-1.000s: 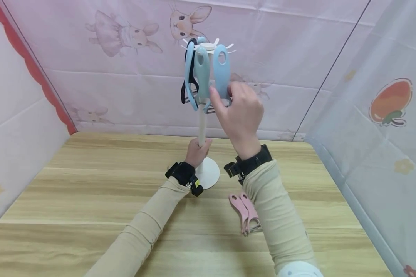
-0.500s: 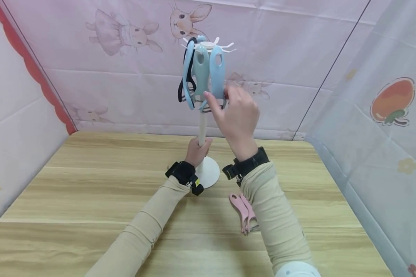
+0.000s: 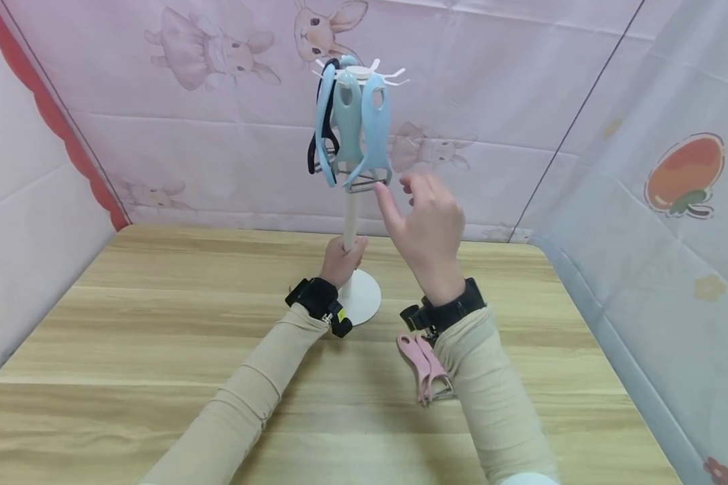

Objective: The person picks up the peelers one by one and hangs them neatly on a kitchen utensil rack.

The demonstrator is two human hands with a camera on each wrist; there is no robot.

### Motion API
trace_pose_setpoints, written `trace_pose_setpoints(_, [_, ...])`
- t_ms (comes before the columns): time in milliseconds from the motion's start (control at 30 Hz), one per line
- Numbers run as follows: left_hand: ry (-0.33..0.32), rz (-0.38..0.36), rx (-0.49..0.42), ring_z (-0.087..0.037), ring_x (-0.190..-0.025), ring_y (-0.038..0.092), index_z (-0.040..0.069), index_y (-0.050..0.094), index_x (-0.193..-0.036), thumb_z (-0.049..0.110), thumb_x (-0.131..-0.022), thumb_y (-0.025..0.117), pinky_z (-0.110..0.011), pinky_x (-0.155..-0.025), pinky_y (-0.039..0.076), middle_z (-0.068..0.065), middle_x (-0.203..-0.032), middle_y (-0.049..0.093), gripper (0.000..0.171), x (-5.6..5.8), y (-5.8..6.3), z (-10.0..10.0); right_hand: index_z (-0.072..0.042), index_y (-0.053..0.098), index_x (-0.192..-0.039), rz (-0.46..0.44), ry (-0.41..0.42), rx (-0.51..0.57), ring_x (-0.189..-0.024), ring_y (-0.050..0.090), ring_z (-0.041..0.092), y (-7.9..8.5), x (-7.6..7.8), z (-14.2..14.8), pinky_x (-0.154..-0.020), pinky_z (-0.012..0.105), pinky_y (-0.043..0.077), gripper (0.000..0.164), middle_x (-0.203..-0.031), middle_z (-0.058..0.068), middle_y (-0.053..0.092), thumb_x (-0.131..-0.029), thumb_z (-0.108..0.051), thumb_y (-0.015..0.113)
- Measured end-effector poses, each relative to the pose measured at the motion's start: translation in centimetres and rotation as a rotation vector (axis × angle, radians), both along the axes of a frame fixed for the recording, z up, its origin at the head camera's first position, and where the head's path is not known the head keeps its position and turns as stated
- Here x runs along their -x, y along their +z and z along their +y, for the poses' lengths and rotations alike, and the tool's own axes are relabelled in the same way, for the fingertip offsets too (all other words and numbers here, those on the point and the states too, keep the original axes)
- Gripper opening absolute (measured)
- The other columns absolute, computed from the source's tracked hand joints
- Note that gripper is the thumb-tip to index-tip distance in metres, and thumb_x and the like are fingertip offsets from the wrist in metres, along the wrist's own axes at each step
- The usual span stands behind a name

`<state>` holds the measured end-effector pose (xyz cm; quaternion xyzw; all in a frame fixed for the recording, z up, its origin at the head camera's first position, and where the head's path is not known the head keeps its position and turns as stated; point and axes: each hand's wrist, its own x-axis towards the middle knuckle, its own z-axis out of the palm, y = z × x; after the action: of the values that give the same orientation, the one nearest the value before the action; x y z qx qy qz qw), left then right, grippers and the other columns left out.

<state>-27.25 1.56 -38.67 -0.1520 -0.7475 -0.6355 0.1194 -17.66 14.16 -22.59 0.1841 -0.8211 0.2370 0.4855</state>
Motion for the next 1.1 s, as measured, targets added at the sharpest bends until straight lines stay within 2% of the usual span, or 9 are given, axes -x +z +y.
trace_pose_setpoints(200, [0.014, 0.006, -0.003, -0.012, -0.051, 0.041, 0.010, 0.037, -0.055, 0.012, -0.092, 0.053, -0.021, -0.053, 0.034, -0.001, -0.052, 0.043, 0.041, 0.2, -0.1, -0.4, 0.005, 0.065, -0.084, -0.061, 0.003, -0.041, -0.060, 0.057, 0.028, -1.4, -0.9, 0.9, -0.054, 0.039, 0.042, 0.028, -0.072, 0.017, 0.062, -0.084, -0.023, 0.062])
trace_pose_setpoints(400, [0.029, 0.023, -0.002, -0.012, -0.049, 0.039, 0.010, 0.037, -0.053, 0.011, -0.091, 0.054, -0.022, -0.052, 0.031, 0.000, -0.050, 0.040, 0.041, 0.3, 0.1, -0.7, 0.002, 0.065, -0.084, -0.153, -0.004, -0.132, -0.060, 0.057, 0.026, -3.4, -1.6, 1.4, -0.051, 0.036, 0.042, 0.019, -0.072, 0.014, 0.063, -0.084, -0.017, 0.062])
trace_pose_setpoints(600, [0.040, 0.017, -0.018, -0.012, -0.048, 0.038, 0.010, 0.039, -0.054, 0.011, -0.091, 0.054, -0.022, -0.051, 0.031, 0.001, -0.050, 0.040, 0.040, 0.2, 0.3, -0.7, -0.002, 0.066, -0.077, -0.333, 0.060, -0.256, -0.052, 0.053, 0.018, -6.1, -2.0, 1.6, -0.048, 0.031, 0.042, 0.010, -0.063, 0.007, 0.061, -0.082, -0.009, 0.063])
trace_pose_setpoints(833, [0.018, -0.006, -0.044, -0.012, -0.047, 0.036, 0.010, 0.038, -0.053, 0.012, -0.091, 0.054, -0.023, -0.050, 0.029, 0.001, -0.049, 0.038, 0.040, -0.2, 0.2, -0.4, -0.007, 0.064, -0.069, -0.621, 0.093, -0.425, -0.047, 0.043, 0.008, -9.3, -2.4, 2.6, -0.044, 0.024, 0.037, 0.011, -0.055, -0.003, 0.052, -0.080, -0.007, 0.064])
trace_pose_setpoints(1000, [0.004, -0.003, -0.052, -0.012, -0.048, 0.037, 0.009, 0.041, -0.055, 0.012, -0.091, 0.054, -0.023, -0.050, 0.030, 0.001, -0.050, 0.039, 0.038, -0.3, 0.2, -0.1, -0.011, 0.058, -0.063, -0.755, 0.098, -0.505, -0.046, 0.039, 0.008, -11.6, -2.8, 3.4, -0.042, 0.023, 0.033, 0.019, -0.052, -0.005, 0.043, -0.080, -0.008, 0.064])
trace_pose_setpoints(1100, [-0.001, -0.010, -0.052, -0.011, -0.048, 0.037, 0.008, 0.042, -0.057, 0.013, -0.091, 0.054, -0.023, -0.050, 0.030, 0.001, -0.050, 0.038, 0.037, -0.3, 0.2, 0.0, -0.011, 0.057, -0.061, -0.823, 0.090, -0.555, -0.048, 0.041, 0.009, -12.5, -3.2, 3.7, -0.044, 0.024, 0.035, 0.020, -0.053, -0.006, 0.045, -0.079, -0.008, 0.066])
